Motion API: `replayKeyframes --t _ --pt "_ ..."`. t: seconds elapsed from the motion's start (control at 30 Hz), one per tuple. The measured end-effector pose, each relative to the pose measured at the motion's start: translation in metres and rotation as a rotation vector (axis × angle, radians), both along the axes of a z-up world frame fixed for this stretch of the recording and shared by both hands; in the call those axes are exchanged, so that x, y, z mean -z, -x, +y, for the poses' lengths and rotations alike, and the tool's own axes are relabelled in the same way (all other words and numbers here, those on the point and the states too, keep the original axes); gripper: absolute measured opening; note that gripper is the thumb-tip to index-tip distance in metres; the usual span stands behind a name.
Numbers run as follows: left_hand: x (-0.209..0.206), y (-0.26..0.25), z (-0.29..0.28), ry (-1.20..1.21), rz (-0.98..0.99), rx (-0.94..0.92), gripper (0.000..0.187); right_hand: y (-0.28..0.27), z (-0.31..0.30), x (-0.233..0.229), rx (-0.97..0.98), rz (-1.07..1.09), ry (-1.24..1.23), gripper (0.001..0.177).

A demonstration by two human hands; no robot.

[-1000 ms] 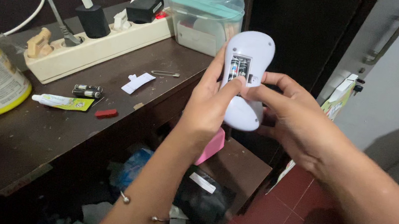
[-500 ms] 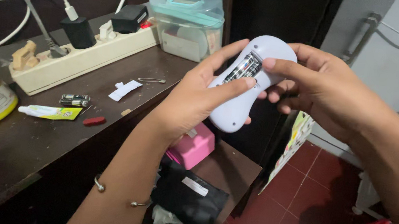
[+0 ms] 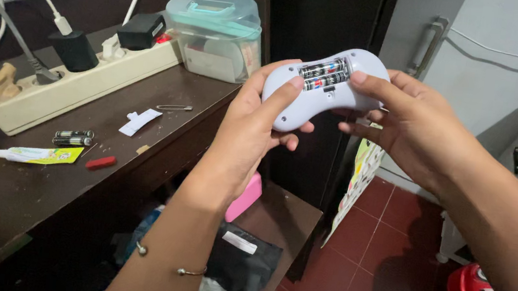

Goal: The person opens the battery compartment of a white game controller, inserts two AA batteries, and closes the compartment. They then press a button on the controller, causing a red light to illuminate, indicating it is powered on.

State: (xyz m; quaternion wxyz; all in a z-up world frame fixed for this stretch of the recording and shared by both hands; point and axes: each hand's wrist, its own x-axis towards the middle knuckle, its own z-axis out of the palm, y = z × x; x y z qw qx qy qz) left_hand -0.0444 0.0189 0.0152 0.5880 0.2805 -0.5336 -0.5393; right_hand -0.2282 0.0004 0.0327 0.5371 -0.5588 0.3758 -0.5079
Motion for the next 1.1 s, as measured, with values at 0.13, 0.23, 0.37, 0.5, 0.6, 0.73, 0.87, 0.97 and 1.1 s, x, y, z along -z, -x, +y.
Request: replayKeyframes --t 0.13,0.23,0.37,0.5,0.6,0.73,0.87,0.97,1.1 --pt "0.002 -0.004 0.006 0.007 -0.001 -0.074 0.045 0.005 -0.033 0.007 0.206 0.046 0.117 0.055" --pt "-0.001 -0.014 0.016 -0.016 -0.006 -0.116 0.044 0.004 -0.071 0.013 0.390 0.257 0.415 0.065" --pt "-0.002 -0.024 0.024 -0.018 0.024 -0.091 0.042 0.002 -0.099 0.030 0.669 0.564 0.746 0.066" --pt "0.002 -0.032 0.023 -0.055 0.056 -0.047 0.042 0.008 -0.118 0.048 0.889 0.687 1.019 0.075" --pt "0.005 -0.034 0.021 -0.089 -0.027 -0.105 0.047 0.007 -0.127 0.059 0.799 0.676 0.949 0.083" --pt "0.013 -0.036 0.018 -0.085 0.009 -0.065 0.050 0.013 -0.129 0.065 0.755 0.701 0.923 0.080" --pt "0.014 -0.032 0.018 -0.100 0.007 -0.073 0.053 0.013 -0.129 0.064 0.767 0.735 0.931 0.079" --pt "0.015 -0.030 0.018 -0.154 -0.019 -0.114 0.054 0.015 -0.130 0.064 0.770 0.754 0.938 0.079" --pt "0.019 -0.033 0.023 -0.142 0.033 -0.131 0.053 0.013 -0.127 0.067 0.704 0.685 0.869 0.077"
